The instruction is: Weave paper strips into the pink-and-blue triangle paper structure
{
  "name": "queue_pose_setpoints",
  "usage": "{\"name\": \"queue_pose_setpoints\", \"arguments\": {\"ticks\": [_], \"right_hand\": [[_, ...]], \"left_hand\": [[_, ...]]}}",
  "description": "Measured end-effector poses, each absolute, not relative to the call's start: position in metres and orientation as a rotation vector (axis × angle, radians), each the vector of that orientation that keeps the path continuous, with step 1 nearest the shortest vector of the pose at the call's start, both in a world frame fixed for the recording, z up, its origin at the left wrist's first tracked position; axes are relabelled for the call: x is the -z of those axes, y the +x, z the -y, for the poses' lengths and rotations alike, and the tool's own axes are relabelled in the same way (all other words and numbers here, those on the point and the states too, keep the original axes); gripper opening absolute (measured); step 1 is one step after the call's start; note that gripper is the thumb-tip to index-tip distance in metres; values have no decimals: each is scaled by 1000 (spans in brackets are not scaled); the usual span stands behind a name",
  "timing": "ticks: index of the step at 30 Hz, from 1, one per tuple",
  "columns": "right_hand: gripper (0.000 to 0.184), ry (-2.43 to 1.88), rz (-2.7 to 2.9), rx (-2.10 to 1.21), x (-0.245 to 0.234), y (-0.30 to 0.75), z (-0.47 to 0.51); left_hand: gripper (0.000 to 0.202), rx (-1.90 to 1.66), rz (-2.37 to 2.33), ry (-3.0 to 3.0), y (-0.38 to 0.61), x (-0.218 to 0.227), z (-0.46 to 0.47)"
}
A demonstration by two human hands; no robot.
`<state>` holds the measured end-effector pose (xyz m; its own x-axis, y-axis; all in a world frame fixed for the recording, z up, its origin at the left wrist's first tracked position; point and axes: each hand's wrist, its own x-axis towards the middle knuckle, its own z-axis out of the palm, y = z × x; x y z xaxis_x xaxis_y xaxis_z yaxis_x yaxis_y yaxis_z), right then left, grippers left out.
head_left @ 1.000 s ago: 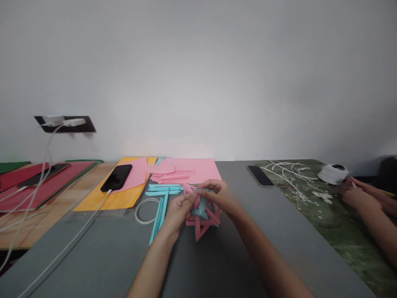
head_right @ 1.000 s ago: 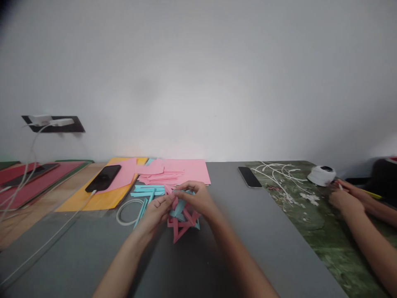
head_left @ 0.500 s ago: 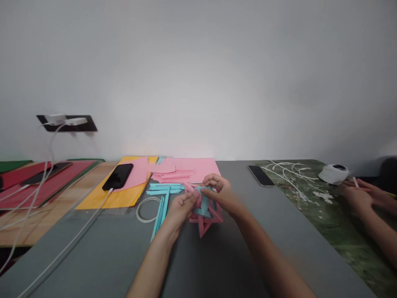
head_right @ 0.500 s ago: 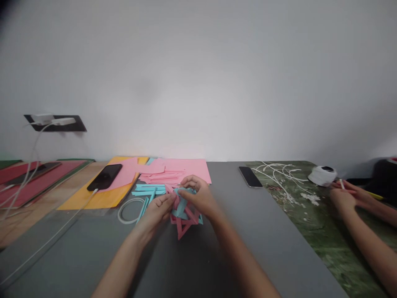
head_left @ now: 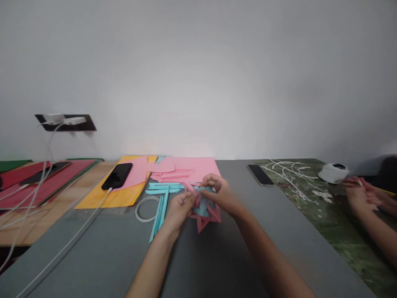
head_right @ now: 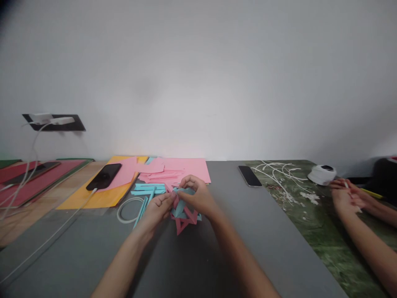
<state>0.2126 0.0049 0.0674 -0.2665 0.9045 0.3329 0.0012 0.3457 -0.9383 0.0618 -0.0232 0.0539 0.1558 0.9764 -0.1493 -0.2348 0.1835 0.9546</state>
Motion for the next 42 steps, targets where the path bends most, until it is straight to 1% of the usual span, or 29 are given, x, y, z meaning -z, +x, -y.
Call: {"name": "queue_pose_setpoints", "arguments": {"ticks": [7,12,25,31,33,36,40,42], "right_hand": [[25,-842,1548,-1141,-67,211,-4],[25,-830,1494,-1107,-65,207,-3],[24,-841,1541,-1167,-64,211,-6],[22,-894,1603,-1094,-67,214,-5],[22,-897,1594,-1119,-67,213,-4],[26,-857,1511,-1179,-67,209,-3],[33,-827,1393,-1166,-66,202,-1],[35,-800,1364,-1184,-66,199,0]], "left_hand": [[42,-1086,-995,957,61,-55,23],[42,-1094,-984,960,61,-54,24],[41,-1083,-1011,982,60,-50,20],[41,-1099,-1010,967,62,-52,22],[40,-1115,-1012,972,62,-53,23],[38,-1214,-1073,1043,62,-52,24],[34,-1515,-1280,1269,61,-53,24],[28,-1608,-1305,1417,61,-55,25]]}}
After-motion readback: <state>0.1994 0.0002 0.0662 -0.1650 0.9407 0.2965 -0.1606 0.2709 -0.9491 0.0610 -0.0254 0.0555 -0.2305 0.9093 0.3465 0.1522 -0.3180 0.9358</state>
